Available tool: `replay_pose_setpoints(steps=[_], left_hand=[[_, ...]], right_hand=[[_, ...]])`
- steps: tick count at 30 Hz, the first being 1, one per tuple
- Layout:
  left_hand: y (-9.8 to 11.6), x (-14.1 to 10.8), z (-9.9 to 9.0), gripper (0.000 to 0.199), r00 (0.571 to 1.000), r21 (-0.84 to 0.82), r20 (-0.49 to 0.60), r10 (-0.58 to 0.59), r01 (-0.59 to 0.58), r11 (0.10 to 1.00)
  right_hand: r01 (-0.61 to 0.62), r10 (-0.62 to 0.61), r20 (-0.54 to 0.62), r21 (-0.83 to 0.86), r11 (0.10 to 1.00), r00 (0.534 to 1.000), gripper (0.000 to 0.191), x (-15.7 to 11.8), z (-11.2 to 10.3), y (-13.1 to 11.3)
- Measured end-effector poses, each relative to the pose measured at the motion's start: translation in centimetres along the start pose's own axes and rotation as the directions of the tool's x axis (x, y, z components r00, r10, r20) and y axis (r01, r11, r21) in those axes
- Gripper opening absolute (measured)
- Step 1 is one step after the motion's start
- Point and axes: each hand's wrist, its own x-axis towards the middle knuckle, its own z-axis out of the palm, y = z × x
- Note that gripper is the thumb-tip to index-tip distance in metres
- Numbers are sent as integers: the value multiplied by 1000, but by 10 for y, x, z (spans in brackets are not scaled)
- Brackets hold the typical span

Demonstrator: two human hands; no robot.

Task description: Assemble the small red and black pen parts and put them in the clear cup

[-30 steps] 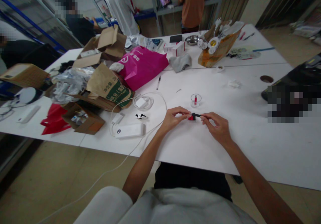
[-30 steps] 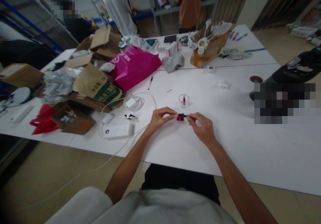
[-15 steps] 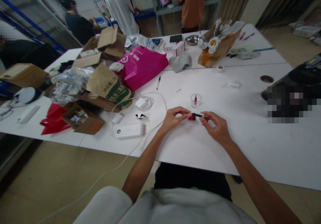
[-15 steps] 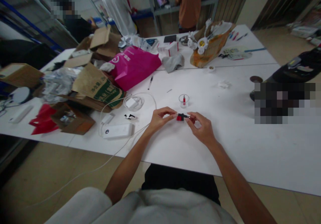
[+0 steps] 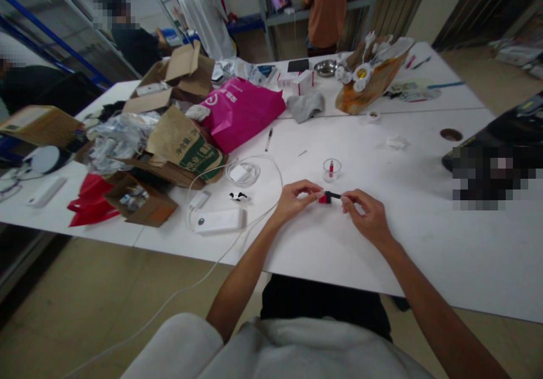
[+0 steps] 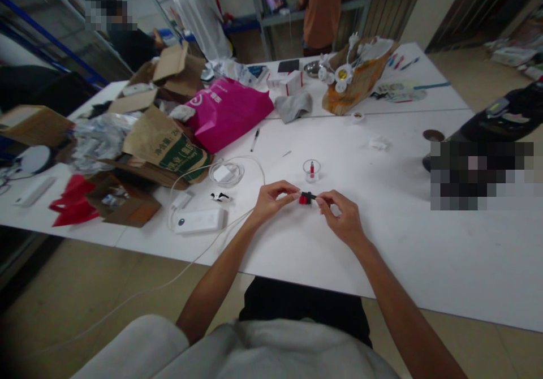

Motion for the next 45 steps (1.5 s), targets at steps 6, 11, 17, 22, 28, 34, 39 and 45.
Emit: replay_pose_setpoints(steps=[6, 11, 17, 22, 28, 34, 39, 45], left_hand=[[0, 1, -1, 32, 1000, -8, -5, -6, 6, 1000], [0, 0, -2, 32, 1000, 7, 2, 8, -8, 1000], [0, 0, -2, 33, 1000, -7, -8, 4, -4, 1000], [0, 0, -3, 35, 1000, -4, -4, -17, 17, 1000], [-2, -1, -2, 35, 999, 19, 0, -34, 34, 999], [1, -3, -1, 31, 999, 25, 35, -2, 1, 1000], [2, -3, 3, 31, 999, 28, 38, 14, -15, 999], [-2, -2, 5, 32, 998, 83, 39, 49, -52, 995]], right_hand=[[-31, 32, -36, 38, 999, 999, 20, -2, 3, 1], [11, -11, 28, 4, 1000, 1000, 24, 1, -2, -4], [-6, 8, -33, 53, 999, 999, 18, -1, 2, -1], [23, -23, -2, 34, 999, 1000, 14, 1, 1, -4], [39, -40, 9, 47, 998, 999, 14, 1, -2, -4], [-43, 40, 30, 111, 993, 999, 17, -4, -3, 4], [-64, 71, -25, 212, 975, 997, 15, -3, -2, 3], [-52, 84, -112, 266, 963, 990, 19, 26, -9, -10]])
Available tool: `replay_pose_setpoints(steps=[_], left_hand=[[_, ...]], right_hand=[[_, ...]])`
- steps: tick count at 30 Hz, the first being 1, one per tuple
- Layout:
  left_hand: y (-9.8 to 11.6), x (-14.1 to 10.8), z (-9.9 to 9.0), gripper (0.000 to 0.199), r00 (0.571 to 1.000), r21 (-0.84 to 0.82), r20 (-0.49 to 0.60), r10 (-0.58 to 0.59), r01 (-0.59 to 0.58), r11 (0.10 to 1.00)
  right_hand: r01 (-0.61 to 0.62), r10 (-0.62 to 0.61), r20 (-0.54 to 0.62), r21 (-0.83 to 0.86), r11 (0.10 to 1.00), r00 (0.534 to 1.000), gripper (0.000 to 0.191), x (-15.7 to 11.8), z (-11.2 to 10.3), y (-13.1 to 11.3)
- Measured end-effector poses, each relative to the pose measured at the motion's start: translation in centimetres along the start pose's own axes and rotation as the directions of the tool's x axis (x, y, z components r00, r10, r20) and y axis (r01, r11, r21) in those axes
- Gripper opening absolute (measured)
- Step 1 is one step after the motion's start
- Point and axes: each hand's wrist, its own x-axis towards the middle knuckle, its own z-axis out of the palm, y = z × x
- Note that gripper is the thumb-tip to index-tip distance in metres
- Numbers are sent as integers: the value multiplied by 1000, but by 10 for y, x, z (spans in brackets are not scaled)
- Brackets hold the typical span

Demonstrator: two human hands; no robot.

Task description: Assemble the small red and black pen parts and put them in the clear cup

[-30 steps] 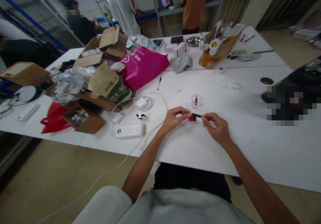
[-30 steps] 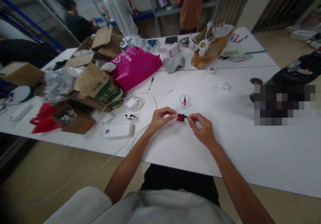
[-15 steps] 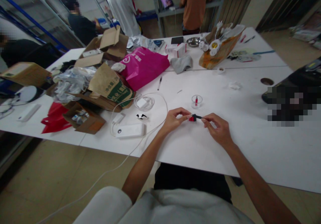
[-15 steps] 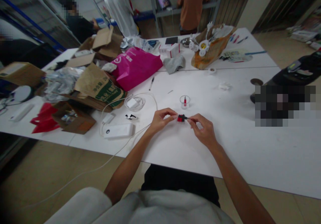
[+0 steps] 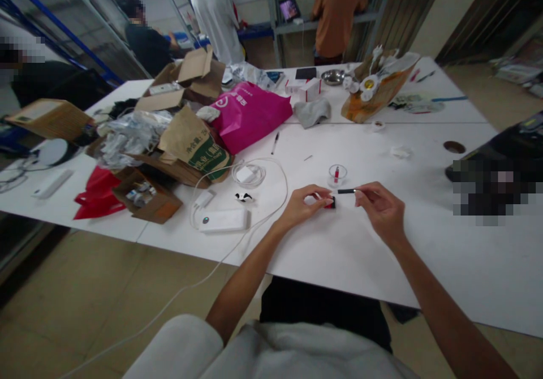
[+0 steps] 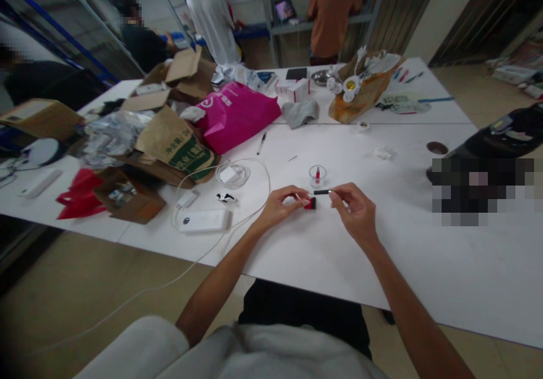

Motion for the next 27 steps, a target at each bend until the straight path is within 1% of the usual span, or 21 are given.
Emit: replay_pose_setpoints(steps=[2, 4, 6, 8, 10, 12, 16, 22, 27], left_hand=[[-1, 0, -1, 33, 999, 67, -35, 13, -11, 998], [-2, 0, -3, 30, 998, 145, -63, 29, -20, 989], [-4, -1, -7, 26, 997, 201, -70, 43, -28, 979], [-7, -1, -10, 25, 997, 235, -60, 55, -40, 971], [-11, -1, -12, 27, 997, 267, -38, 70, -57, 962], [-13, -1, -14, 32, 997, 306, -10, 77, -70, 949], [-15, 0, -15, 41, 996, 362, 24, 81, -84, 928], [-13, 1, -14, 41, 992, 404, 85, 89, -116, 908], [-9, 2, -15, 40, 992, 443, 107, 64, -105, 891]], right_hand=[[32, -33, -6, -50, 998, 999, 19, 18, -2, -4], [108, -107, 18, -158, 982, 994, 19, 38, -4, -7], [202, -188, 76, -290, 935, 979, 18, 58, -6, -8], [284, -242, 155, -396, 873, 958, 17, 75, -6, -9], [342, -267, 223, -459, 820, 938, 15, 89, -6, -7], [371, -269, 267, -497, 784, 925, 13, 98, -6, -4], [392, -248, 320, -540, 745, 914, 12, 108, -6, 3], [379, -215, 337, -557, 739, 916, 13, 109, -3, 5], [392, -196, 375, -571, 721, 906, 15, 109, -3, 4]])
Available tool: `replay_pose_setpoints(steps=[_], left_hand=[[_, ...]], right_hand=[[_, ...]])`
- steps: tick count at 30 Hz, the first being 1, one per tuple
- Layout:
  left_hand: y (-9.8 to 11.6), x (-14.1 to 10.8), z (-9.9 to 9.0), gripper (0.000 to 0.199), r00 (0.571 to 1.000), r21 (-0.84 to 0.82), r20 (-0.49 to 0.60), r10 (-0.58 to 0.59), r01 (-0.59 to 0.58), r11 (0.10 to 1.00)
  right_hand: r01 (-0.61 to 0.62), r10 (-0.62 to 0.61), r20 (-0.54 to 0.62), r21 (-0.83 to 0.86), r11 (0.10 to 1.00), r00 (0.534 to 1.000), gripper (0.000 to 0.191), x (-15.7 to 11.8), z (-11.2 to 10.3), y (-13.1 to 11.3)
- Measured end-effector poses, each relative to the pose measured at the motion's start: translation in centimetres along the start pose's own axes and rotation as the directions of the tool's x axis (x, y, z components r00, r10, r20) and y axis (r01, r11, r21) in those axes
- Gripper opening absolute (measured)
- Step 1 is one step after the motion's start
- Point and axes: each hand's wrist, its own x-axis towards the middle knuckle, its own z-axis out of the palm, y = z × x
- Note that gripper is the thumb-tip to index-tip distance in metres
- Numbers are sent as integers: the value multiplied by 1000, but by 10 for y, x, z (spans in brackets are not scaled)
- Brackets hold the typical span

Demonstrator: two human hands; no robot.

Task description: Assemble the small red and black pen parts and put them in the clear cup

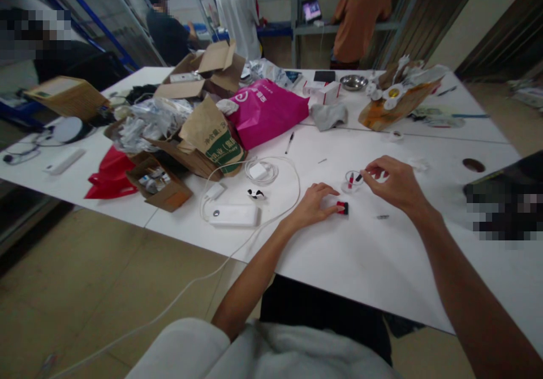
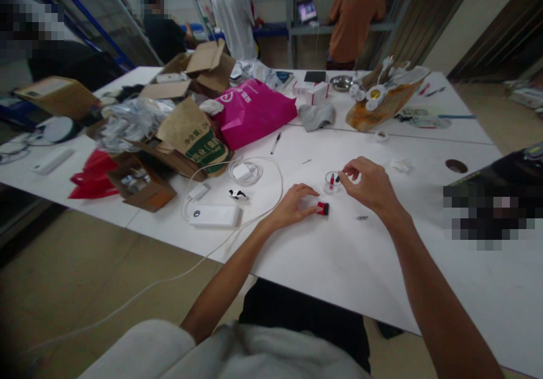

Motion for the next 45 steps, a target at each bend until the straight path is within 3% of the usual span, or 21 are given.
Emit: replay_pose_setpoints(steps=[23, 45], left_hand=[[-2, -1, 0, 42, 1000, 20, 30, -4, 3, 1000], [-2, -1, 0, 40, 998, 47, 61, -31, 28, 998]], right_hand=[[7, -8, 29, 30, 1000, 1000, 12, 10, 3, -11], [27, -27, -4, -22, 999, 1000, 15, 10, -11, -11]])
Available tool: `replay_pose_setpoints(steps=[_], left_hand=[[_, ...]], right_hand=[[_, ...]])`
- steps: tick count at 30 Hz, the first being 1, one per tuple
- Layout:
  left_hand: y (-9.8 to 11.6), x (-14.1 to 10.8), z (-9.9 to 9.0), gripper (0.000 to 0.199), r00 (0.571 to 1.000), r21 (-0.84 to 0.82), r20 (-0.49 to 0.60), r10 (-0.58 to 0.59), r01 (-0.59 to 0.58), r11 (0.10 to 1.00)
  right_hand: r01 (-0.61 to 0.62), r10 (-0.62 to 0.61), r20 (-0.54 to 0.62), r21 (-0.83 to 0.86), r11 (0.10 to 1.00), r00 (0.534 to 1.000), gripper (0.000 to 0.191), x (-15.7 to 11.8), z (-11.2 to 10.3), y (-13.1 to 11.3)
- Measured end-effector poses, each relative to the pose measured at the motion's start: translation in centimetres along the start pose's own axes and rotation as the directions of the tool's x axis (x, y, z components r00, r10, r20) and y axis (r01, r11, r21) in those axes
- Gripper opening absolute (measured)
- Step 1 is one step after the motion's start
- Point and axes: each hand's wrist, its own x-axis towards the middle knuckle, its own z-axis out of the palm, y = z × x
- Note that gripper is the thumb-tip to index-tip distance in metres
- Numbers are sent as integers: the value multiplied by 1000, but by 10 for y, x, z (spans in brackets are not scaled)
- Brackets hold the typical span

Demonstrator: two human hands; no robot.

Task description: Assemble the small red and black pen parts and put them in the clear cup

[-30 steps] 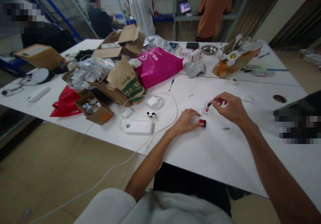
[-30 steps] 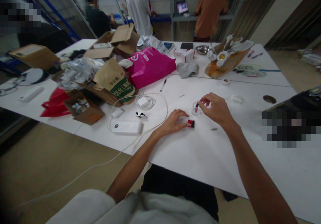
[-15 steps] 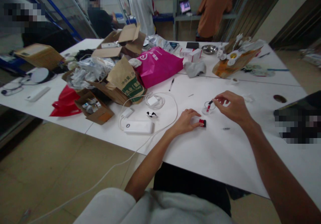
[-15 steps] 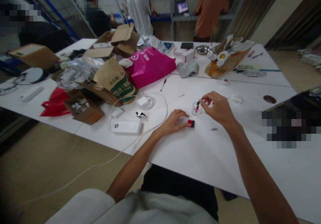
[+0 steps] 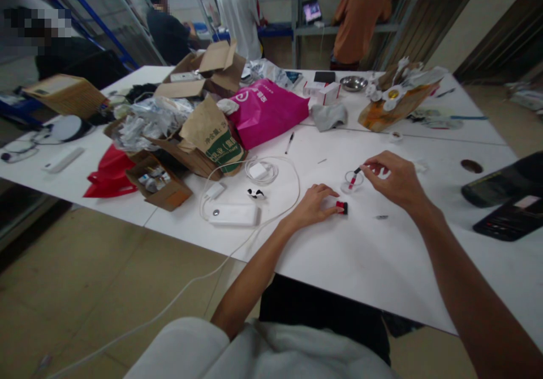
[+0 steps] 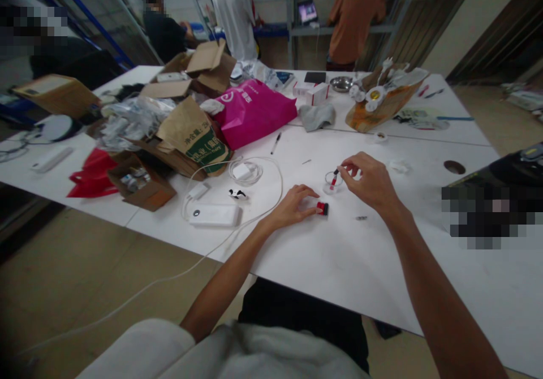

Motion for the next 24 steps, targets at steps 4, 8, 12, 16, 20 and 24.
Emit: replay_pose_setpoints(steps=[4, 8, 12, 16, 20, 24], left_hand=[[1, 0, -1, 40, 1000, 3, 1, 3, -3, 1000], [2, 0, -2, 39, 1000, -5, 0, -11, 11, 1000], [1, 0, -1, 41, 1000, -6, 11, -9, 9, 1000], [0, 0, -1, 40, 1000, -6, 10, 0, 0, 1000], [0, 0, -1, 42, 1000, -10, 0, 7, -7, 1000], [1, 0, -1, 44, 1000, -16, 10, 0, 0, 1000]], right_hand=[[0, 1, 68, -26, 1000, 998, 17, 2, -2, 1], [-11, 23, 128, -87, 996, 992, 15, 2, -6, -1], [2, 23, 159, -155, 988, 987, 15, 2, -9, -2], [-2, 28, 190, -136, 991, 981, 16, 3, -11, -2], [-42, 62, 214, -98, 994, 975, 18, 2, -11, -2], [-67, 83, 225, -80, 995, 971, 18, -3, -10, -1]])
